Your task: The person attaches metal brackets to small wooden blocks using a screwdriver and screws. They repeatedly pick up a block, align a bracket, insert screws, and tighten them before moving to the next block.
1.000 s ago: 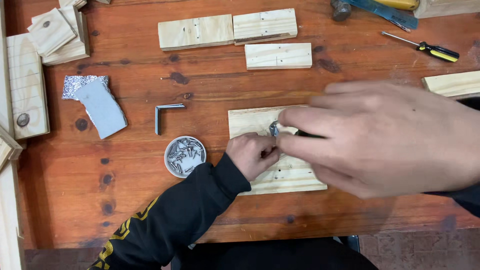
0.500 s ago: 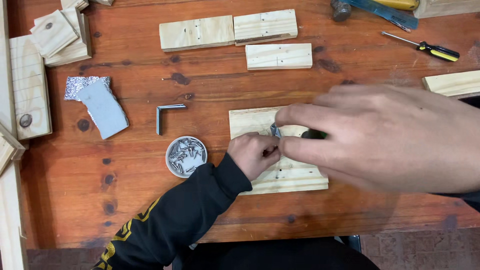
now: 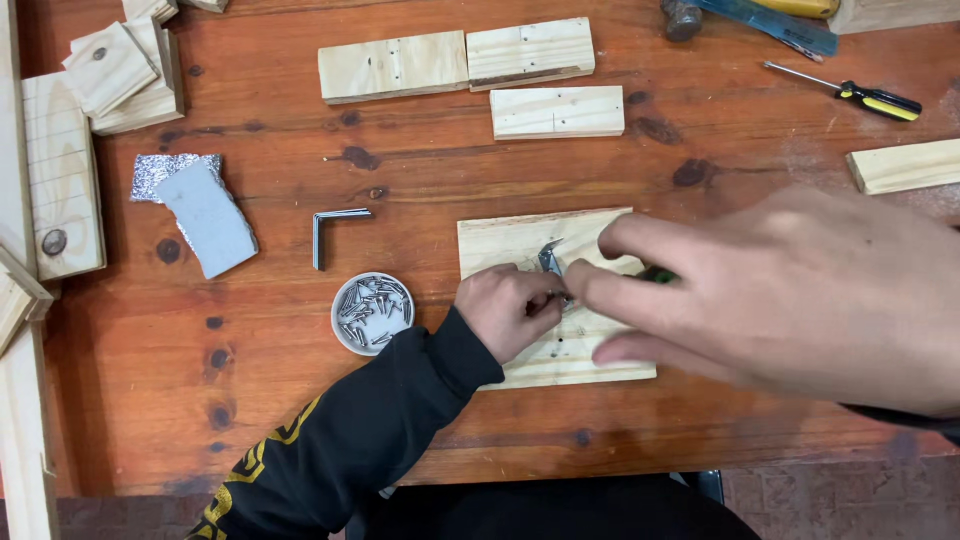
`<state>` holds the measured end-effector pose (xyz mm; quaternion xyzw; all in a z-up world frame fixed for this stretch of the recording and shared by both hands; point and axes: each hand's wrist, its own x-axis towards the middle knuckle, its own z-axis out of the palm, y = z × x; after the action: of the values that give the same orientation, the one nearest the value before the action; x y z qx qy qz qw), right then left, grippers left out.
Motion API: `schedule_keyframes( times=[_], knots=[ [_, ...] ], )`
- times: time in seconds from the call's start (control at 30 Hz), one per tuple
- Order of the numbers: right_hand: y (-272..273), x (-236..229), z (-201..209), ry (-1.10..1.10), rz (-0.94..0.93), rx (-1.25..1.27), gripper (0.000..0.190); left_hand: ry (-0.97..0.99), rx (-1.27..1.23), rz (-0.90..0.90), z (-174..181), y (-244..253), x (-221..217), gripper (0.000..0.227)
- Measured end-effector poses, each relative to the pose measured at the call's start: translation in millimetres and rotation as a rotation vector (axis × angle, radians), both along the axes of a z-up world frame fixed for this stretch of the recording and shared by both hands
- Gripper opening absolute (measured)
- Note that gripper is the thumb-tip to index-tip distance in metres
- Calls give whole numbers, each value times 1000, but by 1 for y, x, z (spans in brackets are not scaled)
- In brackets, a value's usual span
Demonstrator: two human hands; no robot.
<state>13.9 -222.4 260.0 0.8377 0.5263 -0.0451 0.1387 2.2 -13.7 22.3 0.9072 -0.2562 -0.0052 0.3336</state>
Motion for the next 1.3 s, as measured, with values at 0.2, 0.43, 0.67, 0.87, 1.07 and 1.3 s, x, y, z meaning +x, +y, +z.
schedule_keyframes(
  times=[0.2,0.43,0.67,0.87,1.07,1.3],
  knots=[
    [6,0,3,249,-189,-83,33,-8,7,0,-3,0,0,11],
    [-8,-2,-5,76,45,-82,30,38,6,-27,3,3,1,27],
    [-8,-1,-3,166,-21,59,38,-7,-29,-32,0,2,0,25],
    [-9,-11,-3,-104,59,-71,77,27,-3,-61,2,3,1,28],
    [-20,-18,-10,119,-133,-211,101,20,-25,-36,2,5,0,27],
    [-121,-53,-70,-78,-545,289,43,-58,-68,-94,2,8,1,20]
  ],
)
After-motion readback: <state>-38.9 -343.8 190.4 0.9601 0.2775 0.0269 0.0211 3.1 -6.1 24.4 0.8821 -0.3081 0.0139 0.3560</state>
